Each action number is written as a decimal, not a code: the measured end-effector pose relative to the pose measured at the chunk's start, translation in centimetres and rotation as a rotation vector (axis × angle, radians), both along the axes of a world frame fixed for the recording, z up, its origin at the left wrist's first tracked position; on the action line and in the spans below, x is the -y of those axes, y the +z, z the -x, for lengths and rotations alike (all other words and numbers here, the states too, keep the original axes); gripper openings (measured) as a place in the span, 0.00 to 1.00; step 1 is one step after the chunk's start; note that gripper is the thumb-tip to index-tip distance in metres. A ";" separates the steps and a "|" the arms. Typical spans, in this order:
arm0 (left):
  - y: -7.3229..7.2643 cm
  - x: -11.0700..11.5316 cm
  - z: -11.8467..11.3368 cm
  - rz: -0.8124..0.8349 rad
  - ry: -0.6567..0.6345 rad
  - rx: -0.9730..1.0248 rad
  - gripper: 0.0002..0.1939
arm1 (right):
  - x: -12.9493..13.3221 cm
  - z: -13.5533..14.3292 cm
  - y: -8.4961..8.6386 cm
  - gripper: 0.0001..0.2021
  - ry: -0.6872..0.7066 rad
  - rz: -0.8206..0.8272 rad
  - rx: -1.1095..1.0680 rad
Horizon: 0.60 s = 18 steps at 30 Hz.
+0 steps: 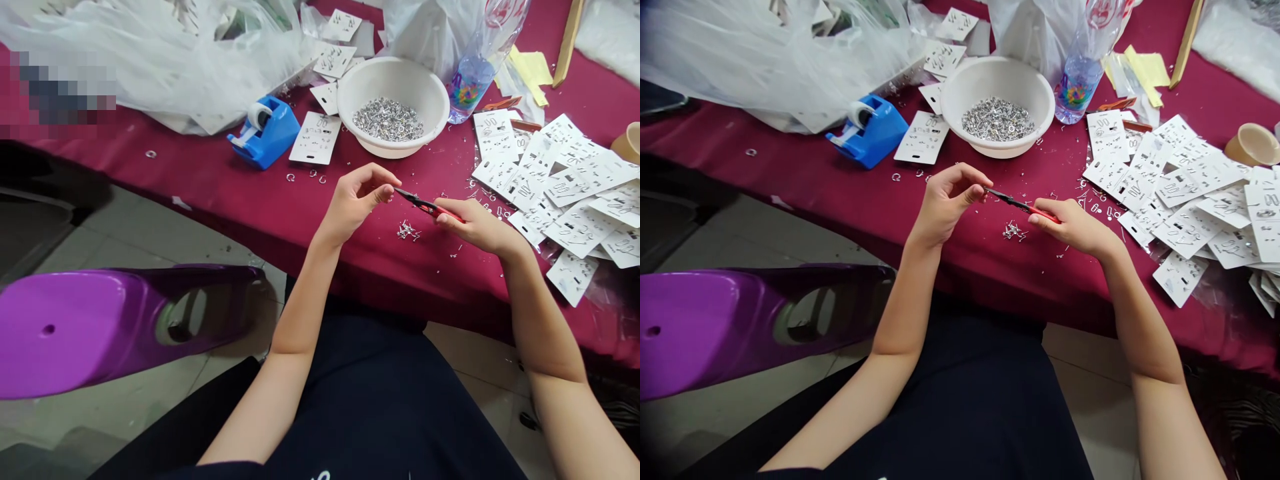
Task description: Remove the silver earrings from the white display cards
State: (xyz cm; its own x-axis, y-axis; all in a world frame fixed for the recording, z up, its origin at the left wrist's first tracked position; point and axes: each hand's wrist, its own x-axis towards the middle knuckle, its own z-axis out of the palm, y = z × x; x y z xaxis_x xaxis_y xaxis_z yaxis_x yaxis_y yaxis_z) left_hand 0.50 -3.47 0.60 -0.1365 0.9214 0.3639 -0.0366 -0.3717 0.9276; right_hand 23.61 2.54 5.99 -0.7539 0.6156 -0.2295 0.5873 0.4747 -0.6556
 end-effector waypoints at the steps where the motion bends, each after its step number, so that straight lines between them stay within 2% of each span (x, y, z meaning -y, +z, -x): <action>1: -0.1 0.0 0.0 -0.002 -0.004 0.006 0.17 | 0.1 0.0 -0.1 0.32 -0.003 0.010 0.003; 9: -0.7 -0.4 -0.2 -0.011 -0.089 0.146 0.15 | 1.0 0.5 -0.3 0.30 0.009 0.178 -0.076; 13: -0.5 -0.4 -0.6 -0.052 -0.008 0.097 0.16 | 1.2 0.7 -0.5 0.31 -0.013 0.219 -0.116; 18: -0.2 -0.1 -0.8 -0.107 0.104 0.013 0.16 | 1.1 0.8 -0.6 0.30 -0.032 0.192 -0.137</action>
State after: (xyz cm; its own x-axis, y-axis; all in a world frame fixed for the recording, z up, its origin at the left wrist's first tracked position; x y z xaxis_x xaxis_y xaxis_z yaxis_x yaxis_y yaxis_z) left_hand 1.29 -3.38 0.36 -0.2343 0.8583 0.4565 -0.0042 -0.4705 0.8824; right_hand 22.80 1.41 5.41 -0.7671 0.5943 -0.2415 0.4992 0.3165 -0.8066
